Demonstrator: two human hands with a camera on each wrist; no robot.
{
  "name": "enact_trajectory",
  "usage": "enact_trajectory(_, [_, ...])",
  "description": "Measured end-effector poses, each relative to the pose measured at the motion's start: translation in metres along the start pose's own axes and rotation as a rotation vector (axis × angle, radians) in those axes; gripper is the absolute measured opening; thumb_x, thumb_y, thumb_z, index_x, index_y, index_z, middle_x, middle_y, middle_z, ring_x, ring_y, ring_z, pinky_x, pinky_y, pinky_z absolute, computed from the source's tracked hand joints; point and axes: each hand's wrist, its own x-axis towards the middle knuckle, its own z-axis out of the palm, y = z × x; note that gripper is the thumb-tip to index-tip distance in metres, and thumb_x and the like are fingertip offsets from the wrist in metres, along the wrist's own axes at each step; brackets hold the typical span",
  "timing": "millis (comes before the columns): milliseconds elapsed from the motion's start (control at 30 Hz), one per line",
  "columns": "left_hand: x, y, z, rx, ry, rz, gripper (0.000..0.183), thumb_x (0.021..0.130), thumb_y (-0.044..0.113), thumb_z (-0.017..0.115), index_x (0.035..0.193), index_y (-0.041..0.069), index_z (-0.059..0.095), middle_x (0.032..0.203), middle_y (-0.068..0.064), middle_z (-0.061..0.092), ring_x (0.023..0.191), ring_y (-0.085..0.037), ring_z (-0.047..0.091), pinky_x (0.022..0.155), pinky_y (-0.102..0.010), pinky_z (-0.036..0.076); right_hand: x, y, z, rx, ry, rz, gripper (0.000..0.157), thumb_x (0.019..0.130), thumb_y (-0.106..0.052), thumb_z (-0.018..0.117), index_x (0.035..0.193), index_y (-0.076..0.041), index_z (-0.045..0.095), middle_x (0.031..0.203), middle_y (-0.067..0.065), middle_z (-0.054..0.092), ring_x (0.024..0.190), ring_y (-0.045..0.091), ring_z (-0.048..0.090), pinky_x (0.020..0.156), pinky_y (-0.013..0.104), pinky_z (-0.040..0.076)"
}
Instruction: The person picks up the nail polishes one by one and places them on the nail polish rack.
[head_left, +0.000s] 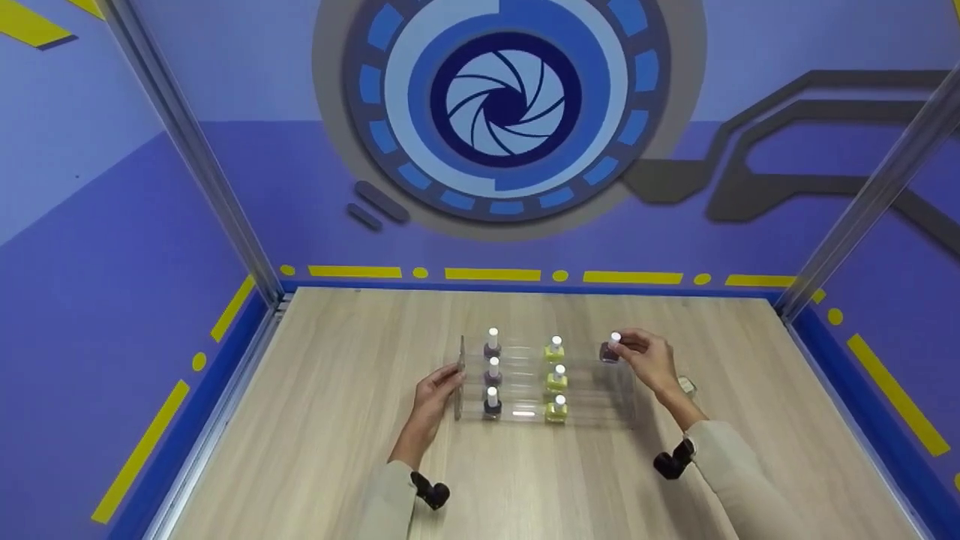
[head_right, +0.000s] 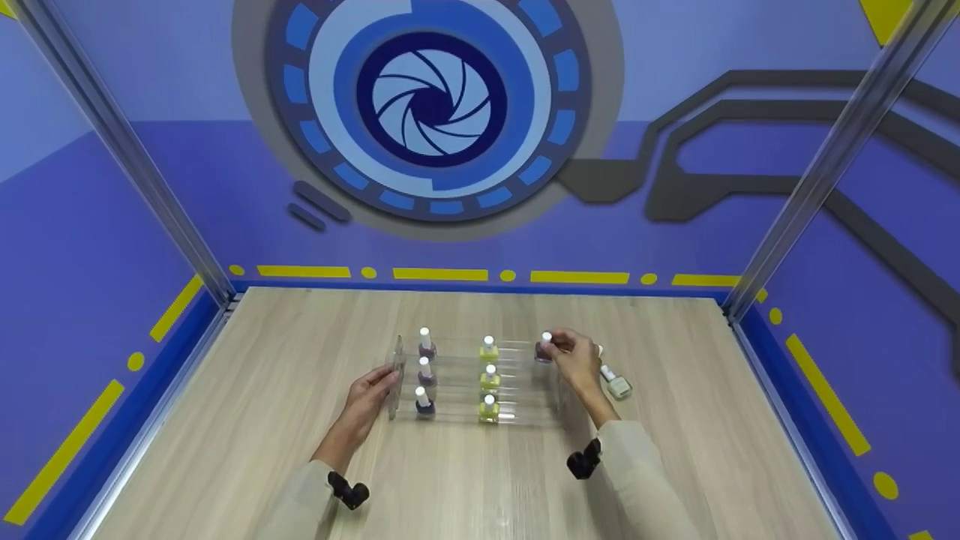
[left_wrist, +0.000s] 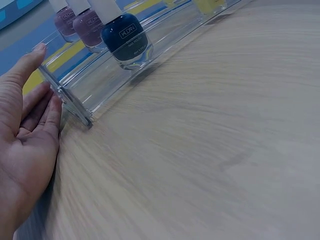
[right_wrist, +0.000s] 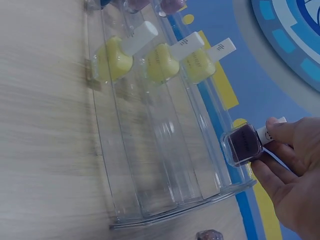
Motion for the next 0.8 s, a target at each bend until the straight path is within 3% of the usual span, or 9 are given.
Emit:
enact_trajectory(267, [-0.002,0.001,0.001,0.003,0.001,0.000,0.051,0.096,0.022,0.073,0.137,-0.004,0.058,0.130,-0.007,0.065,0.111,-0.007,0.064,0.107,-0.029,0.052,0.003,0.007,0.006,-0.064,-0.034,-0.062,0.022,0.094,-0.004,0.072,0.115,0.005,0.071,0.109,0.024,0.074,0.103,0.033,0.073,0.079,0.006,0.051])
enact_trajectory(467, [-0.002,0.001,0.000,-0.007,0.003,-0.004,0.051,0.096,0.023,0.074,0.137,-0.003,0.058,0.134,-0.010,0.064,0.111,-0.007,0.065,0.110,-0.034,0.051,0.002,0.007,0.005,-0.081,-0.050,-0.078,0.022,0.093,-0.003,0.074,0.113,0.005,0.072,0.108,0.024,0.075,0.103,0.035,0.073,0.081,0.011,0.054])
enact_trajectory(667, [-0.002,0.001,0.000,-0.007,-0.006,0.005,0.050,0.097,0.022,0.073,0.137,-0.004,0.058,0.135,-0.012,0.063,0.110,-0.008,0.065,0.112,-0.037,0.050,-0.003,0.006,-0.005,-0.072,-0.098,-0.114,0.031,0.093,-0.009,0.075,0.120,0.005,0.070,0.115,0.024,0.074,0.109,0.038,0.072,0.088,0.017,0.057])
enact_trajectory(800, [-0.002,0.001,0.000,-0.011,-0.008,0.003,0.051,0.095,0.023,0.074,0.136,-0.003,0.059,0.134,-0.013,0.063,0.111,-0.009,0.066,0.111,-0.037,0.050,-0.005,0.003,-0.019,-0.062,-0.098,-0.099,0.032,0.096,-0.012,0.072,0.124,0.004,0.068,0.119,0.024,0.073,0.104,0.028,0.073,0.078,0.016,0.059])
